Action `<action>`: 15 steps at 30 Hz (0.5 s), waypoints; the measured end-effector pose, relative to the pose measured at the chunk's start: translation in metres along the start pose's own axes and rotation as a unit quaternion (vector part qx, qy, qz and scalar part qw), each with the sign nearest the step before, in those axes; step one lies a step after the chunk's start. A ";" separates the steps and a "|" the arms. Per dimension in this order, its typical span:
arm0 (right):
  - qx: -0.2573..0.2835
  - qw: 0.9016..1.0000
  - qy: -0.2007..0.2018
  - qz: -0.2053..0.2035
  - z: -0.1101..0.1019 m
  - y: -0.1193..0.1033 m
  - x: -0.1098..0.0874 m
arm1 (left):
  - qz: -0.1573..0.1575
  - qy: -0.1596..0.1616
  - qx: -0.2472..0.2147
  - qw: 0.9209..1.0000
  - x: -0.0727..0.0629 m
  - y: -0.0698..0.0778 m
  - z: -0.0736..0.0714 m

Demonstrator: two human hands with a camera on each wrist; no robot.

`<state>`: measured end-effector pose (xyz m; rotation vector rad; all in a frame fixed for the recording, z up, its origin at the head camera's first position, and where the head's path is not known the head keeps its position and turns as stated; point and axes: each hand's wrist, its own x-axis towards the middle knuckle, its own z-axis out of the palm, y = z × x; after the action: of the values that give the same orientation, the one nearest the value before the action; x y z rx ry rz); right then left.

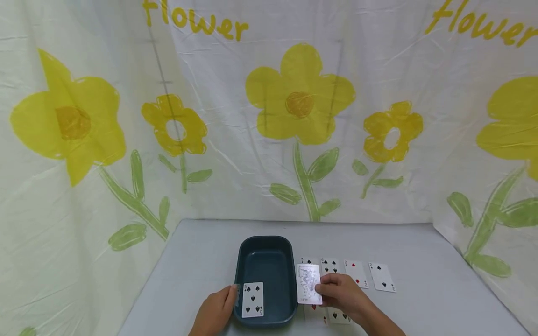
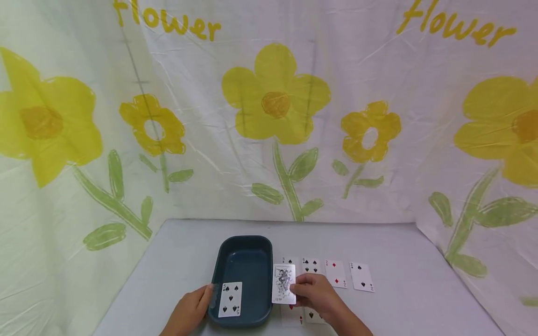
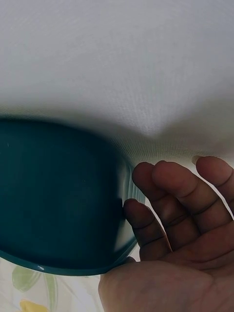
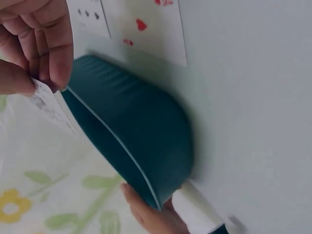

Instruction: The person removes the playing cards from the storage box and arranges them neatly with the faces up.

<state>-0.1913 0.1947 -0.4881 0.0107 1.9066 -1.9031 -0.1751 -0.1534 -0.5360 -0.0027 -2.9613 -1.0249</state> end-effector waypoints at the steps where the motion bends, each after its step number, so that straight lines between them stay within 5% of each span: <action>1: 0.000 1.000 0.004 0.000 -0.003 0.001 -0.001 | 0.001 0.000 0.000 1.000 0.000 0.000 0.000; 15: -0.027 0.995 0.099 0.017 -0.063 0.035 -0.030 | -0.001 0.002 0.000 1.000 0.000 -0.001 0.000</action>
<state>-0.1723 0.2651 -0.5149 0.2209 2.0706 -1.8883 -0.1755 -0.1539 -0.5366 0.0012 -2.9586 -1.0256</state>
